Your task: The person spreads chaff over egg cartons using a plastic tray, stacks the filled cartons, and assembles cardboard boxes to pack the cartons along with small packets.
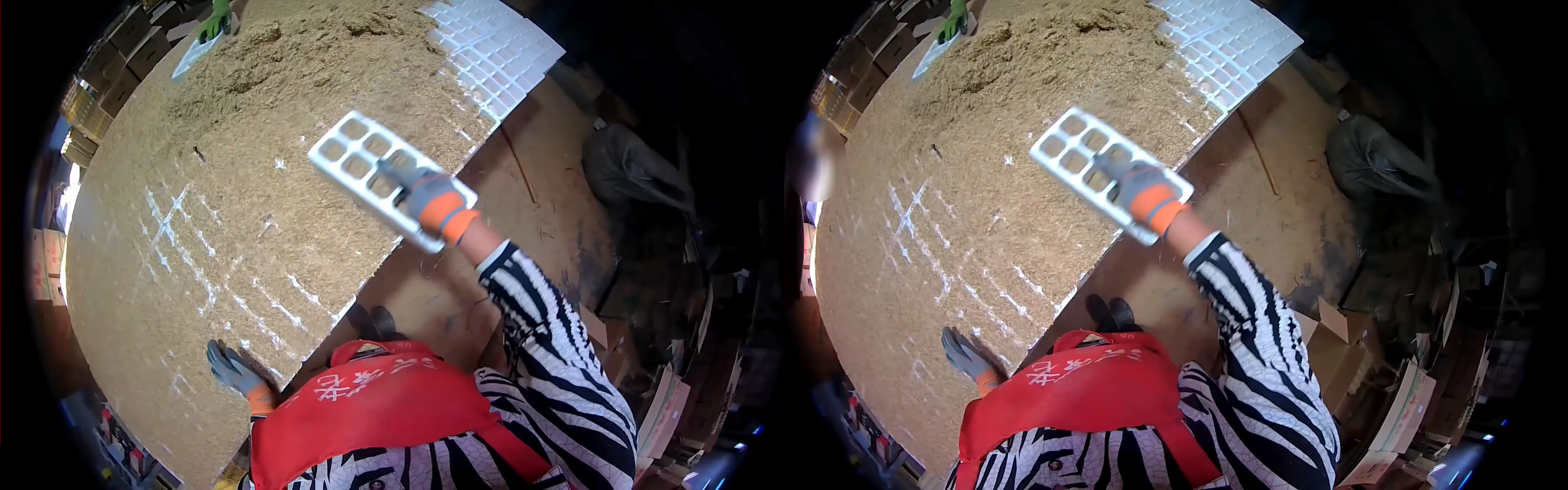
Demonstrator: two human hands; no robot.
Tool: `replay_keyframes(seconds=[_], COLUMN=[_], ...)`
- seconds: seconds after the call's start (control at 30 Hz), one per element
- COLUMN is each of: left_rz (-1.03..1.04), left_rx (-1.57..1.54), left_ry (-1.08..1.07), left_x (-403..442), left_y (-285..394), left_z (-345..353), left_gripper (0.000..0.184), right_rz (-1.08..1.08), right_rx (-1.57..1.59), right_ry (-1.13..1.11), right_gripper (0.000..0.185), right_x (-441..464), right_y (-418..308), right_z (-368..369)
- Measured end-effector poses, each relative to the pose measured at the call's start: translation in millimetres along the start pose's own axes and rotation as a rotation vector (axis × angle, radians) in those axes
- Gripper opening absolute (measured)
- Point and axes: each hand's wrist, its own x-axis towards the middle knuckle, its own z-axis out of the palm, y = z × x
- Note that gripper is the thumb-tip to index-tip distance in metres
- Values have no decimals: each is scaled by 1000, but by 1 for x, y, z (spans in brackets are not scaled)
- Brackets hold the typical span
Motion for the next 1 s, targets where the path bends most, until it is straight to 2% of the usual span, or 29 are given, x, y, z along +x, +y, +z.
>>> replay_keyframes(seconds=[0.07, 0.1, 0.13, 0.17, 0.23, 0.27, 0.3, 0.33, 0.43, 0.47, 0.5, 0.57, 0.6, 0.63, 0.7, 0.73, 0.77, 0.83, 0.9, 0.97, 1.0], left_rz=[40, 59, 117, 132, 156, 177, 188, 198, 214, 200, 180, 193, 170, 145, 67, 36, 2, -3, -1, -24, -12], left_rx=[-21, -32, -314, -263, -156, -246, -198, -150, -163, -166, -159, -134, -16, 103, 186, 266, 345, 322, 283, 279, 283], left_ry=[0, 0, 70, 51, 13, 40, 27, 13, -34, -75, -78, -54, -57, -63, -22, -10, 2, -52, -64, -91, -96], left_x=[18, 27, 33, 41, 55, 58, 61, 63, 61, 58, 59, 58, 56, 55, 50, 44, 40, 37, 35, 38, 41], left_y=[20, 30, 43, 52, 64, 67, 66, 65, 78, 88, 99, 113, 124, 138, 155, 157, 160, 166, 164, 172, 171], left_z=[5, 11, 18, 20, 20, 22, 25, 30, 52, 59, 66, 80, 80, 83, 93, 98, 99, 90, 83, 79, 79], left_gripper=[44, 44, 44, 43, 43, 43, 42, 42, 41, 41, 41, 50, 51, 52, 54, 55, 56, 55, 53, 49, 49], right_rz=[-245, -456, -544, -447, -256, -236, -126, -97, 468, 423, 486, 300, 125, -235, -434, -592, -704, -904, -1017, -890, -805], right_rx=[107, 101, 30, 14, -42, -36, -25, -16, -152, -99, -109, 160, 94, 199, 259, 325, 157, 110, -166, -294, -207], right_ry=[-51, -25, 94, -84, 9, 161, 147, 278, 279, 398, 385, 333, 320, 494, 143, 46, -7, -106, -68, -92, -62], right_gripper=[61, 63, 64, 69, 68, 61, 61, 58, 48, 47, 50, 57, 63, 64, 60, 65, 69, 71, 72, 65, 60], right_x=[-32, -38, -49, -52, -32, -24, -16, -6, 11, 5, 19, 26, 38, 62, 75, 92, 102, 127, 165, 207, 225], right_y=[-66, -87, -107, -116, -74, -38, -10, 32, 138, 156, 173, 109, 80, 61, -31, -68, -108, -171, -219, -233, -227], right_z=[30, 66, 76, 53, 57, 54, 34, 31, -4, -21, -16, -35, -25, 0, -7, 15, 19, 26, 49, 45, 40])
